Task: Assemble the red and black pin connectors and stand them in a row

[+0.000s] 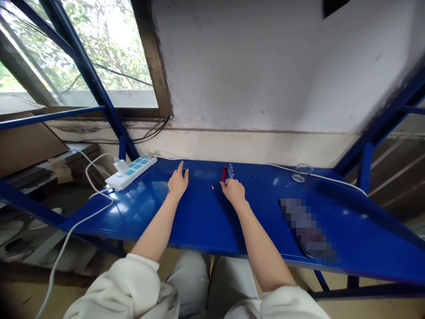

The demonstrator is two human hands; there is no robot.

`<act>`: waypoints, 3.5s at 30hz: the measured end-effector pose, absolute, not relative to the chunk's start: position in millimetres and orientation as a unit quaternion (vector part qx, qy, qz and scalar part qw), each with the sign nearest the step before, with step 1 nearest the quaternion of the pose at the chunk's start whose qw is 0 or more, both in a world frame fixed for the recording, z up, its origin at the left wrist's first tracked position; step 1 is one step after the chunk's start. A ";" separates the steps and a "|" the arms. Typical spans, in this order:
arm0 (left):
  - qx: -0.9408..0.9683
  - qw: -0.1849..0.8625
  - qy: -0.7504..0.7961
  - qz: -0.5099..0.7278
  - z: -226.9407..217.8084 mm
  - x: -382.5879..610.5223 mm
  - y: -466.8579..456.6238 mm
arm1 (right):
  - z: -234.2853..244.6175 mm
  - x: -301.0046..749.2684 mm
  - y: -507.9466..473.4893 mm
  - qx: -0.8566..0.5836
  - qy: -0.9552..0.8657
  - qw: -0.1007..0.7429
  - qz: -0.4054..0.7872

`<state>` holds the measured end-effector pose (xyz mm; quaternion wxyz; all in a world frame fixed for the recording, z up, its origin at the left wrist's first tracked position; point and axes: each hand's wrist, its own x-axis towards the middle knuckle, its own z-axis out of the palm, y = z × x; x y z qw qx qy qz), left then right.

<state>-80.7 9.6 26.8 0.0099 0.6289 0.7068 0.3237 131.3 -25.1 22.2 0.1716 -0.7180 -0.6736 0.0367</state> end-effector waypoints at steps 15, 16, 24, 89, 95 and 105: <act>0.595 0.387 0.426 0.561 13.2 -44.2 13.4 | 20.3 118.4 -25.7 -0.598 -0.679 0.414 0.104; 0.596 0.411 0.403 0.560 13.4 -39.1 10.2 | 20.4 116.7 -26.1 -0.597 -0.675 0.417 0.119; 0.609 0.492 0.322 0.533 12.3 -24.0 -1.9 | 21.8 113.0 -27.9 -0.584 -0.667 0.425 0.184; 0.513 0.560 0.420 0.497 23.7 -26.9 -6.3 | 25.7 108.8 -33.9 -0.522 -0.760 0.384 0.049; 0.527 0.573 0.315 0.543 19.3 -30.1 -1.1 | 22.5 109.6 -31.6 -0.488 -0.725 0.473 0.116; 0.608 0.531 0.300 0.508 19.4 -29.5 -3.6 | 26.4 109.1 -33.2 -0.566 -0.658 0.476 0.144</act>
